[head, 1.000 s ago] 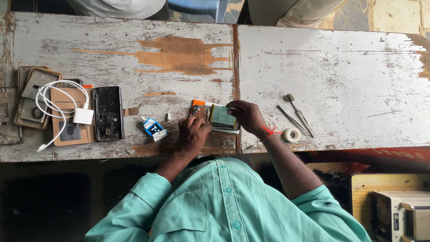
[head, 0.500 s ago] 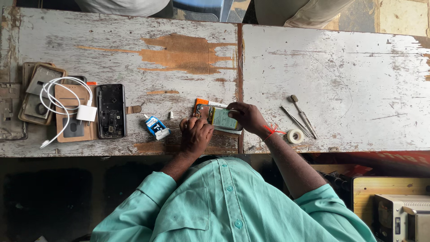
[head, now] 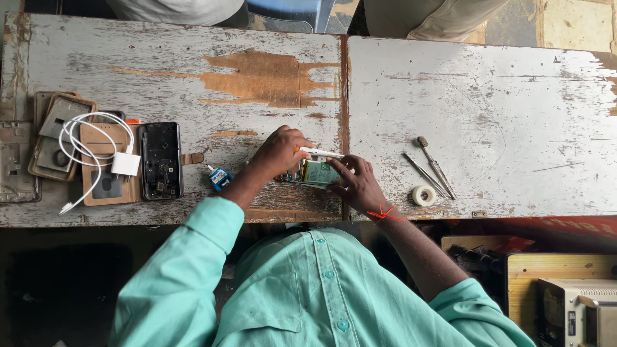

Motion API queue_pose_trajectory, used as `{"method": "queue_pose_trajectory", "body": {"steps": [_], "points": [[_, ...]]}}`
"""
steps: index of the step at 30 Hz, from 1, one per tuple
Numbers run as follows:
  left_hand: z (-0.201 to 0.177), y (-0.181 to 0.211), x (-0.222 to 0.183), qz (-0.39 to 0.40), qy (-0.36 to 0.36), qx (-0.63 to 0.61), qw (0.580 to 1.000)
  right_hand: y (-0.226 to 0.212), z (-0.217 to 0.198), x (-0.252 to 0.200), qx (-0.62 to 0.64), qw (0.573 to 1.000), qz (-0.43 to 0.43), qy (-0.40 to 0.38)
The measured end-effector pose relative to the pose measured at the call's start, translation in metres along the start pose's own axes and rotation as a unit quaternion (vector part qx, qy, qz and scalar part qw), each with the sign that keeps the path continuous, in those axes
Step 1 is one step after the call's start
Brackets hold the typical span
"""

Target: The person repairs a mobile phone by handling internal components including the motherboard and battery, and using a brush and tweezers on the frame.

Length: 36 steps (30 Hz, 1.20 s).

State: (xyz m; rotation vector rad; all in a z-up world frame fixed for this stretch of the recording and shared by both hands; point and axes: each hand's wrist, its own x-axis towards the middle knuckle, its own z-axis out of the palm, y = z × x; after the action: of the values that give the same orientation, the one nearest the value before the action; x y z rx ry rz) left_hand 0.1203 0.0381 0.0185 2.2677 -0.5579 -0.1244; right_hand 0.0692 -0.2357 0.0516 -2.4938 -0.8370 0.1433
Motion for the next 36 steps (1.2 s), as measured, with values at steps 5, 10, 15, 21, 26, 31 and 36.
{"method": "queue_pose_trajectory", "body": {"steps": [5,10,15,21,26,31,36], "points": [[0.006,0.006,0.049,-0.062,-0.179,0.007,0.982,-0.002,0.001,-0.003,-0.04,0.999,-0.011,0.022],[0.01,-0.001,0.074,-0.127,-0.247,-0.001,0.96,-0.003,-0.005,0.003,-0.12,0.992,-0.009,-0.031],[0.015,-0.007,0.082,-0.131,-0.26,-0.003,0.957,-0.012,-0.016,0.014,-0.15,0.985,0.001,-0.089],[0.016,-0.004,0.075,-0.15,-0.249,-0.006,0.957,-0.025,-0.023,0.019,-0.157,0.98,0.009,-0.121],[0.009,0.004,0.068,-0.16,-0.234,-0.009,0.959,-0.047,-0.02,0.014,-0.245,0.964,0.01,-0.101],[-0.008,0.011,0.033,-0.079,-0.087,-0.001,0.993,-0.057,-0.005,0.015,-0.153,0.985,-0.069,-0.032],[-0.015,0.036,-0.053,0.0,-0.025,0.198,0.98,-0.058,0.004,0.018,-0.102,0.991,-0.03,-0.079]]}}
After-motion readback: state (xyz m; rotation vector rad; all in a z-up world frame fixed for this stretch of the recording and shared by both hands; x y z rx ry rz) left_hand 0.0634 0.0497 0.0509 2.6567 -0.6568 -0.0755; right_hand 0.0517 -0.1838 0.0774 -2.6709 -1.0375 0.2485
